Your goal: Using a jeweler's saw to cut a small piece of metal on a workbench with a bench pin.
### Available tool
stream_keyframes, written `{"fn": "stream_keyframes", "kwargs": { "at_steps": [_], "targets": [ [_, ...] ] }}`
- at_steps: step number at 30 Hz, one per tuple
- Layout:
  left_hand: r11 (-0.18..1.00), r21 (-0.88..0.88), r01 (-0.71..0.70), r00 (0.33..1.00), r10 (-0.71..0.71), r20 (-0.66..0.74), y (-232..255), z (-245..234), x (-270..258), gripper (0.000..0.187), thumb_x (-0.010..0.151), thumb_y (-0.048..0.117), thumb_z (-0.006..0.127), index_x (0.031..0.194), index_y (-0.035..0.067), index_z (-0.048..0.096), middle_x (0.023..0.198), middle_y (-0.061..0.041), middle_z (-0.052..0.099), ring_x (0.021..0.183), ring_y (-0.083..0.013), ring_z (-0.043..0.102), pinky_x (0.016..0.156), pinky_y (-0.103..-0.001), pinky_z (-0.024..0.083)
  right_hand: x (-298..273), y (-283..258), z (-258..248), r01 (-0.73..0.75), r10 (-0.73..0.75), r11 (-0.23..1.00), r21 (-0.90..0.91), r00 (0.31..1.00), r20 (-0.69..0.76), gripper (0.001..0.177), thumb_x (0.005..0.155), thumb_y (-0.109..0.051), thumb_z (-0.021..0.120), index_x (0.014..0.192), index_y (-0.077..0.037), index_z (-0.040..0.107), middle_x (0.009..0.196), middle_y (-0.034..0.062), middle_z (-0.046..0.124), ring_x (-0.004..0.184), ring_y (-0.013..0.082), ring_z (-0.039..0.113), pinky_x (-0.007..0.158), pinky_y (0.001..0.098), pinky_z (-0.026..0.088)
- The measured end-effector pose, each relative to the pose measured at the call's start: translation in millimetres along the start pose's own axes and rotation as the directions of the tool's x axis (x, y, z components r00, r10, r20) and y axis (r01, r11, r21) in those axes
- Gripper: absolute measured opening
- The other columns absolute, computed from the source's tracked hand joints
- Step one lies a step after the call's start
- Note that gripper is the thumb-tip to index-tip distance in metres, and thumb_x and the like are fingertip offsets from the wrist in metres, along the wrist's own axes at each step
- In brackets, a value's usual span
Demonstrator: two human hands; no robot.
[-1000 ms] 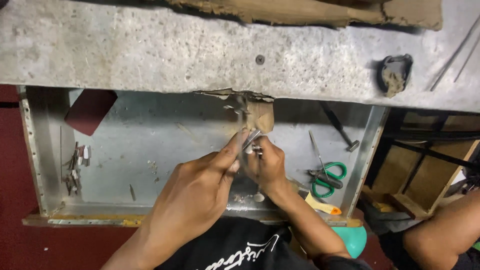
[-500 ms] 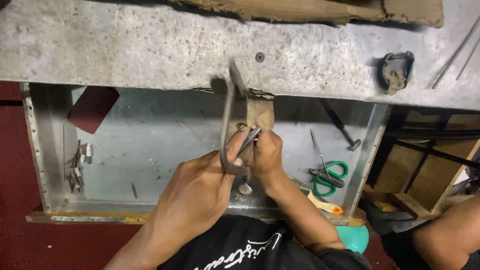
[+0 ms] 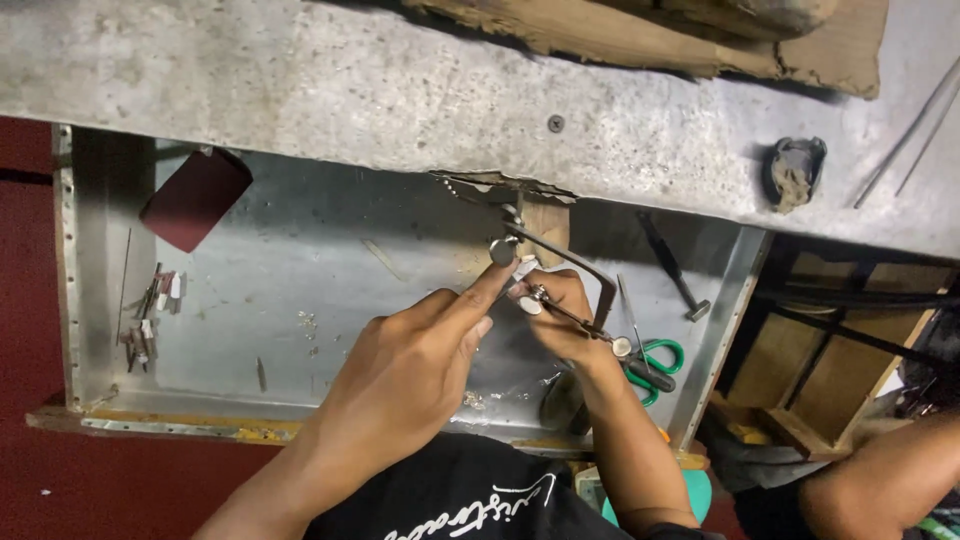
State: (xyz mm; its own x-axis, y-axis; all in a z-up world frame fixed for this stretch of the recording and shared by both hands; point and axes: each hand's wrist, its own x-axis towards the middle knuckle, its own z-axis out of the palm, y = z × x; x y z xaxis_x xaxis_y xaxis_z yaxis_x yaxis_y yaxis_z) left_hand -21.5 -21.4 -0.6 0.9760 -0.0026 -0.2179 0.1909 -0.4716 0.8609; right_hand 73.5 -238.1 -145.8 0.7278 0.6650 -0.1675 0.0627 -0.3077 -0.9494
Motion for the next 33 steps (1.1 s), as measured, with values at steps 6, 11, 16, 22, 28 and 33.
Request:
{"fn": "stream_keyframes", "kwargs": {
  "at_steps": [6,11,16,22,28,33],
  "targets": [
    [0.996,0.040,-0.074,0.996,0.076,-0.050,-2.7,-0.9,-2.2,0.054,0.102,0.009,0.057,0.155,0.012,0.047,0.080,-0.005,0.062,0.050,-0.0239,0.048,0.043,-0.038,0.040,0.3,3.3,2.2,0.060,-0.062,0.994,-0.096,0.998,-0.020,0.023,0.089,-0.001,0.055,0.070,-0.012,0.062,0.065,-0.0034,0.064,0.060,0.0049,0.055,0.054,0.0258,0.039],
    [0.999,0.029,-0.046,0.999,0.046,-0.009,-1.5,-2.2,-0.5,0.055,0.101,0.009,0.049,0.156,0.011,0.044,0.085,-0.009,0.067,0.053,-0.0286,0.059,0.042,-0.042,0.046,0.6,-4.8,4.0,0.021,-0.024,0.999,-0.051,0.997,-0.068,0.024,0.095,-0.014,0.055,0.073,-0.014,0.065,0.063,-0.0071,0.056,0.057,0.0026,0.043,0.053,0.0243,0.032],
    [0.999,0.043,0.001,1.000,-0.001,0.018,-4.5,0.5,-1.3,0.058,0.102,0.014,0.050,0.159,0.018,0.039,0.093,-0.008,0.070,0.065,-0.0320,0.067,0.048,-0.047,0.051,-8.9,27.5,4.4,0.026,-0.069,0.960,-0.278,0.986,-0.149,0.023,0.094,-0.020,0.056,0.072,-0.015,0.048,0.059,-0.0041,0.042,0.053,0.0094,0.036,0.052,0.0297,0.031],
    [0.998,0.062,-0.008,1.000,0.007,0.012,-3.7,1.1,-0.3,0.060,0.101,0.012,0.052,0.159,0.017,0.039,0.087,-0.007,0.068,0.060,-0.0314,0.064,0.047,-0.047,0.050,-12.2,30.8,12.3,0.056,-0.144,0.904,-0.425,0.973,-0.180,0.019,0.091,-0.017,0.051,0.073,-0.013,0.051,0.055,0.0019,0.043,0.048,0.0186,0.037,0.054,0.0356,0.033],
    [0.996,0.076,-0.049,0.999,0.049,0.005,-3.3,-5.0,1.4,0.060,0.101,0.010,0.053,0.159,0.015,0.041,0.076,-0.010,0.068,0.053,-0.0320,0.061,0.044,-0.047,0.045,-3.4,16.8,11.0,0.084,-0.114,0.974,-0.210,0.984,-0.139,0.028,0.094,-0.011,0.049,0.068,-0.014,0.041,0.057,-0.0026,0.037,0.055,0.0098,0.033,0.054,0.0311,0.028],
    [0.998,0.027,-0.062,0.998,0.062,-0.006,-2.4,-5.4,3.1,0.059,0.099,0.008,0.055,0.157,0.012,0.042,0.086,-0.014,0.075,0.056,-0.0352,0.067,0.046,-0.047,0.049,12.2,51.2,13.9,0.202,-0.270,0.875,-0.440,0.958,-0.098,0.026,0.097,-0.011,0.052,0.078,-0.003,0.067,0.075,0.0123,0.071,0.080,0.0330,0.074,0.084,0.0422,0.054]
  ]
}}
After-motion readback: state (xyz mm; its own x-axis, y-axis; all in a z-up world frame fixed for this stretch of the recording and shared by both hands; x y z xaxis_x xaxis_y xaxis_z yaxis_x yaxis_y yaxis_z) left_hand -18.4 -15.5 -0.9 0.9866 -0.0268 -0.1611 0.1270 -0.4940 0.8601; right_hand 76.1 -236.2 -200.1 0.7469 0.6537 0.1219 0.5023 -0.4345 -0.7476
